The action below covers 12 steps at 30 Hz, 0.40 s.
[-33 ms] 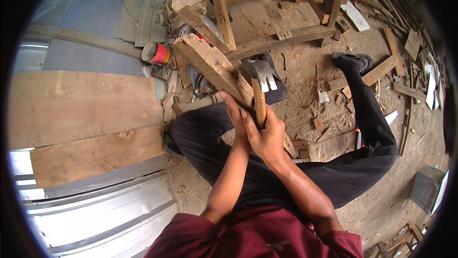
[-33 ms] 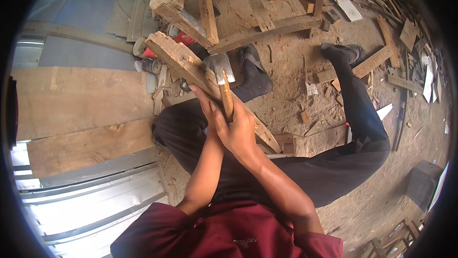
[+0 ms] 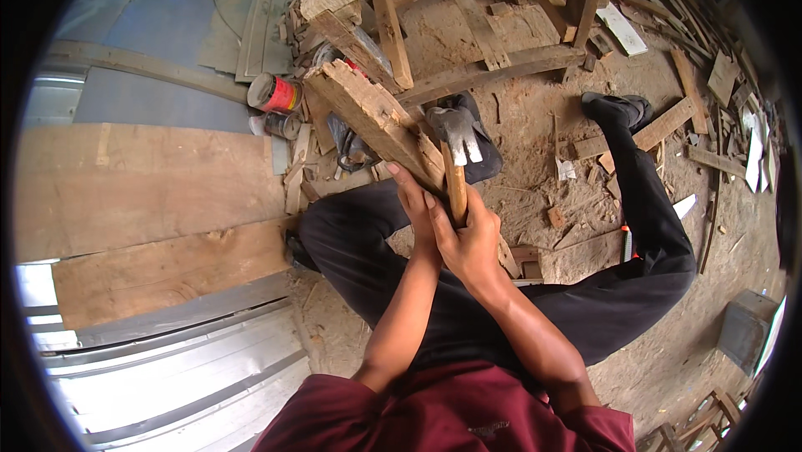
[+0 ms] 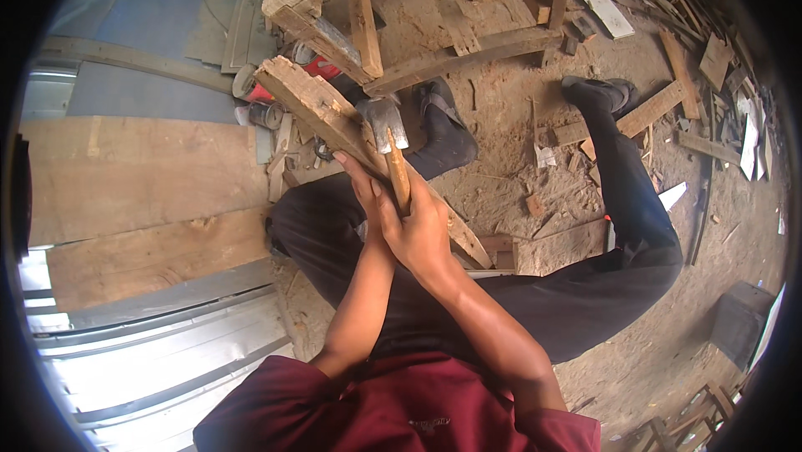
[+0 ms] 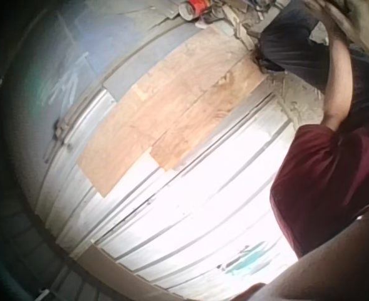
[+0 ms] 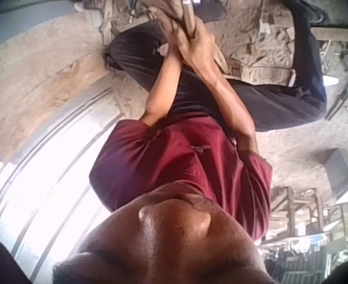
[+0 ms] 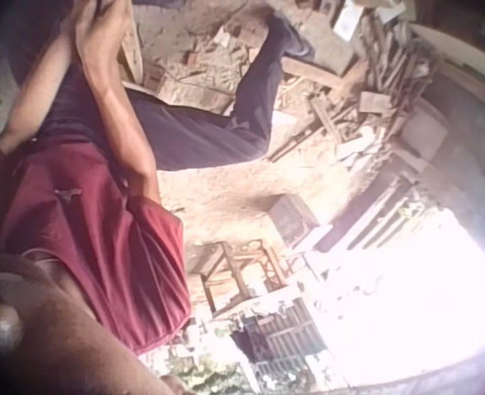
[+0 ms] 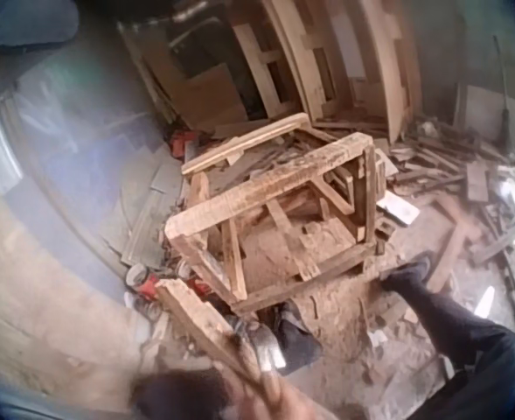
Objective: The person sits on the floor and uses a hammer to drive nails into a wooden plank. They repeatedly position the plank, strike the nails, and adjust the wood's orientation during the process.
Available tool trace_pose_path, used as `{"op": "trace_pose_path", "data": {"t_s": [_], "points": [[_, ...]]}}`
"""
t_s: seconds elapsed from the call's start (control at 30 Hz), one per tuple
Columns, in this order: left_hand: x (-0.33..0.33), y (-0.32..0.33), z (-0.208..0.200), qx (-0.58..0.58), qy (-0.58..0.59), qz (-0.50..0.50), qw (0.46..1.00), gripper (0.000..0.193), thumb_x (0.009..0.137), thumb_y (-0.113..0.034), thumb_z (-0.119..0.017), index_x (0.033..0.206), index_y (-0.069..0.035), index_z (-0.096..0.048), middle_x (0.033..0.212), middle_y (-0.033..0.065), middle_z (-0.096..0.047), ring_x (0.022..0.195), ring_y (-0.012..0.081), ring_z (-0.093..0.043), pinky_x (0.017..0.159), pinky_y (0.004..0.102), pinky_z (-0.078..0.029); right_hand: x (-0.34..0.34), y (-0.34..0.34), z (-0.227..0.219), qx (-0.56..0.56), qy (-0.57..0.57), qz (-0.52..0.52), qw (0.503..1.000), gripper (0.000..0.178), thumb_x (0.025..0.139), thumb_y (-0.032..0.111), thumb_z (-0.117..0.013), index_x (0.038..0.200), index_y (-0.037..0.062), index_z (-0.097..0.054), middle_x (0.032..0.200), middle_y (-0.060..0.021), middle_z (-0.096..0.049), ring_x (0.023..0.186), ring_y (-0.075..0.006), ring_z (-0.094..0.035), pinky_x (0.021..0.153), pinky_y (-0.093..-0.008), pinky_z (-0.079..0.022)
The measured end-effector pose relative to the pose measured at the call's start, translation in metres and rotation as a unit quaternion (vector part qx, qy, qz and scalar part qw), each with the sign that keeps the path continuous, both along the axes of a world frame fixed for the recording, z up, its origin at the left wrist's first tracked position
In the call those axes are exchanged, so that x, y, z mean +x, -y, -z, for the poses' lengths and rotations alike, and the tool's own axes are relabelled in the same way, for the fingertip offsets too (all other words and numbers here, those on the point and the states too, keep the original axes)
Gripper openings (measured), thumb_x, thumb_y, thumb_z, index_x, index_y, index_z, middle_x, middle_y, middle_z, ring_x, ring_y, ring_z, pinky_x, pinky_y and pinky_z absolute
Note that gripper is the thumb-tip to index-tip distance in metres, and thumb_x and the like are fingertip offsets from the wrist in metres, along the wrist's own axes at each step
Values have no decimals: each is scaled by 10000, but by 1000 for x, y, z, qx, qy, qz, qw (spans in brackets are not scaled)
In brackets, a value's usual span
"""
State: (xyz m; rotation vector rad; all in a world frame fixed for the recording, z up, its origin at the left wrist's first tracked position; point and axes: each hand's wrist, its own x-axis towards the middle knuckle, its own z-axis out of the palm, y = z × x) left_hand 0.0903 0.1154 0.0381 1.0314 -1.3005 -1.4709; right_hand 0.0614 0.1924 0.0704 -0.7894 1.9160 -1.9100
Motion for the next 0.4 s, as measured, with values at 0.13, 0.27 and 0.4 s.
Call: {"op": "trace_pose_path", "data": {"t_s": [0.13, 0.27, 0.4], "points": [[-4, -16, -27, 96, -48, -16, 994, 776, 1040, -619, -232, 1280, 71, -492, 1156, 170, -580, 1039, 235, -580, 952, 365, -452, -9, -12, -4, 57, 48, -31, 997, 227, 892, 138, -749, 1002, -18, -626, 684, -66, -610, 624, -61, -522, 568, -260, -474], [17, 9, 57, -227, 177, 42, 957, 870, 975, -685, -349, 1443, 47, -310, 1263, 201, -532, 1130, 296, -543, 999, 399, -427, -12, -13, -5, 46, 109, -99, 988, 231, 908, 177, -735, 945, -23, -625, 700, -77, -613, 647, -104, -571, 582, -285, -478], [-13, -7, -18, 196, -43, 22, 979, 717, 1026, -587, -339, 1447, -7, -328, 1339, 158, -467, 1270, 249, -446, 1047, 379, -405, -28, -30, -9, 13, 207, -81, 975, 302, 941, 238, -721, 1048, -24, -615, 769, -2, -632, 735, -45, -570, 640, -203, -472]]}}
